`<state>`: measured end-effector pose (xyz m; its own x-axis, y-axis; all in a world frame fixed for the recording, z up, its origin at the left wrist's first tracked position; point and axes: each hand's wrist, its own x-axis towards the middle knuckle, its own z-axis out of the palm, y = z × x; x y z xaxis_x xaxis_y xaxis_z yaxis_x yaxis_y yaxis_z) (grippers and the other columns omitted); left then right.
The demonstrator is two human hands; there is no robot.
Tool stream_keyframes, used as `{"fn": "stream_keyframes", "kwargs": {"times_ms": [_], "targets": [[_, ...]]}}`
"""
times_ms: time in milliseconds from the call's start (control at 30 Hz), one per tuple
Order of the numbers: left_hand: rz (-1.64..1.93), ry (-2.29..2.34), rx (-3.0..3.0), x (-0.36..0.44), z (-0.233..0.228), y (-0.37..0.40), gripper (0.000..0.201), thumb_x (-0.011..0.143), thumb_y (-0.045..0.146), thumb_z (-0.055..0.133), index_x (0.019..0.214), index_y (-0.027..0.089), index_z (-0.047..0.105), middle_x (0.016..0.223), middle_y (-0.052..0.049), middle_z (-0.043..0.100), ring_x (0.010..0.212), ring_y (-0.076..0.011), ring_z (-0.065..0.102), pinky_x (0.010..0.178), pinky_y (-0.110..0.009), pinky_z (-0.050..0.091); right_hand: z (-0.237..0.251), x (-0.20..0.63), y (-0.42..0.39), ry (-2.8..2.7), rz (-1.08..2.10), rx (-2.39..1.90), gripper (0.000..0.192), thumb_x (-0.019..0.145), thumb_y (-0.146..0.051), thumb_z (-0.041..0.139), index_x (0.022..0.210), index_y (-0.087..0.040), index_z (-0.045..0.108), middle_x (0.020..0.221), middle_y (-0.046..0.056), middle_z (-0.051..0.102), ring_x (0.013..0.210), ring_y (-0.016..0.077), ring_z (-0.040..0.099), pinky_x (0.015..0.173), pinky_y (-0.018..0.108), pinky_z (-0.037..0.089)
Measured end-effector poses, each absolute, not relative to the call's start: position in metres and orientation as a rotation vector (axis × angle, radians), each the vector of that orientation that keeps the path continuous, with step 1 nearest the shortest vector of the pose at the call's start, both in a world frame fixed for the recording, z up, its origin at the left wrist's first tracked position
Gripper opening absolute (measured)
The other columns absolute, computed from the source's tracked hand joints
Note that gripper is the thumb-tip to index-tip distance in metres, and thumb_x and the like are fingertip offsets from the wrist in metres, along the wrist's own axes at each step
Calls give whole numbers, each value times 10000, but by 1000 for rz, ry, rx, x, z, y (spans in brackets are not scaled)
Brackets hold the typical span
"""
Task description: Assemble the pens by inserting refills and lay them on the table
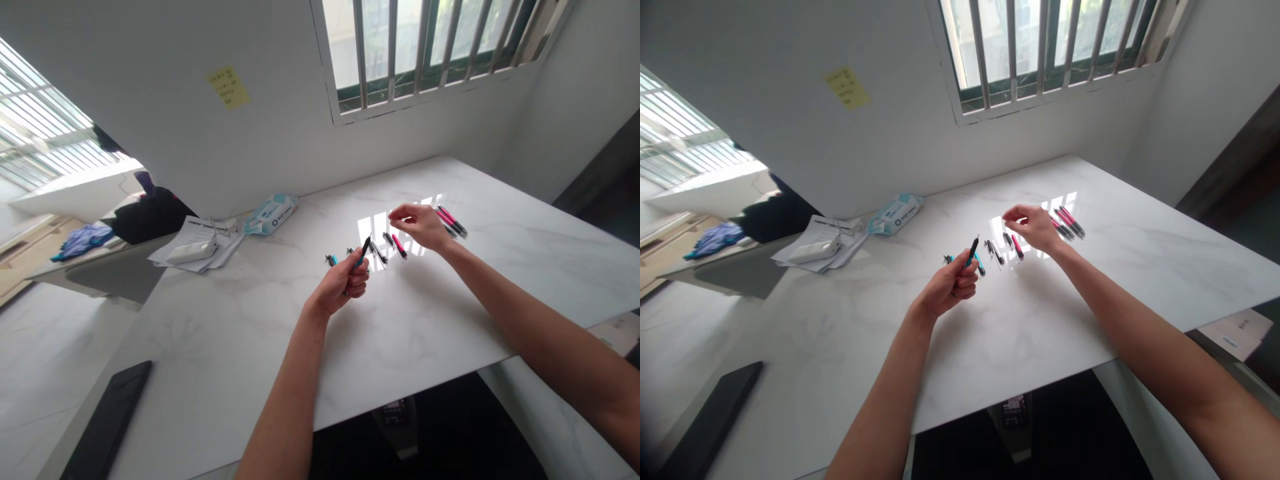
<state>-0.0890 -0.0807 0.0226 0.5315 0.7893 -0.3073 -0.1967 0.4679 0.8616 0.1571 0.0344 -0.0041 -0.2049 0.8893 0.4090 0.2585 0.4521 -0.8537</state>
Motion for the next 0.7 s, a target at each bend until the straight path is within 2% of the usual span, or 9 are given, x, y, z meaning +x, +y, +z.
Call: {"fn": "stream_keyframes", "kwargs": {"times_ms": [67, 200, 333, 433, 500, 567, 633, 700], "targets": [[716, 810, 875, -89, 22, -80, 567, 966, 665, 558, 701, 213, 343, 569, 105, 189, 439, -48, 134, 414, -160, 204, -18, 167, 48, -1744, 634, -1157, 187, 831, -343, 727, 939, -203, 789, 970, 71, 800, 851, 216, 726, 844, 382, 599], [734, 810, 873, -89, 21, -80, 555, 973, 656, 552, 709, 211, 352, 568, 105, 203, 439, -47, 140, 419, -161, 211, -40, 179, 61, -1803, 509, -1375, 160, 813, -289, 717, 928, -208, 794, 937, 65, 806, 819, 215, 721, 840, 379, 586], [757, 813, 861, -90, 21, -79, 545, 973, 650, 557, 715, 213, 358, 565, 107, 189, 434, -49, 140, 418, -164, 208, -49, 184, 63, -1879, 528, -1445, 195, 803, -254, 726, 975, -198, 800, 977, 84, 801, 863, 232, 705, 861, 396, 554], [781, 814, 847, -93, 19, -78, 533, 969, 641, 570, 722, 213, 372, 568, 108, 192, 429, -49, 153, 415, -163, 220, -39, 184, 62, -1839, 541, -1376, 233, 813, -350, 774, 998, -210, 802, 1075, 107, 785, 935, 266, 692, 889, 444, 542], [800, 788, 841, -95, 16, -76, 521, 971, 626, 575, 724, 211, 378, 567, 108, 201, 424, -48, 163, 414, -161, 223, -15, 179, 53, -1729, 607, -1228, 301, 838, -482, 776, 1009, -236, 800, 1139, 107, 768, 1028, 290, 685, 902, 462, 544], [815, 747, 833, -98, 14, -74, 516, 975, 617, 572, 724, 210, 380, 564, 109, 206, 419, -48, 166, 411, -159, 219, 25, 172, 33, -1559, 793, -997, 388, 890, -616, 702, 1033, -267, 795, 1177, 93, 763, 1134, 298, 675, 892, 449, 555], [823, 716, 821, -100, 12, -73, 515, 976, 616, 571, 722, 210, 381, 560, 111, 204, 416, -48, 165, 408, -160, 220, 78, 167, 3, -1466, 967, -795, 532, 910, -758, 573, 938, -280, 804, 1237, 54, 758, 1242, 312, 642, 864, 438, 550], [836, 710, 806, -101, 11, -72, 514, 974, 613, 576, 721, 210, 382, 559, 112, 205, 411, -49, 170, 408, -161, 234, 129, 169, -28, -1452, 1087, -649, 737, 905, -845, 386, 792, -239, 789, 1260, -24, 757, 1349, 351, 567, 833, 455, 498]]}}
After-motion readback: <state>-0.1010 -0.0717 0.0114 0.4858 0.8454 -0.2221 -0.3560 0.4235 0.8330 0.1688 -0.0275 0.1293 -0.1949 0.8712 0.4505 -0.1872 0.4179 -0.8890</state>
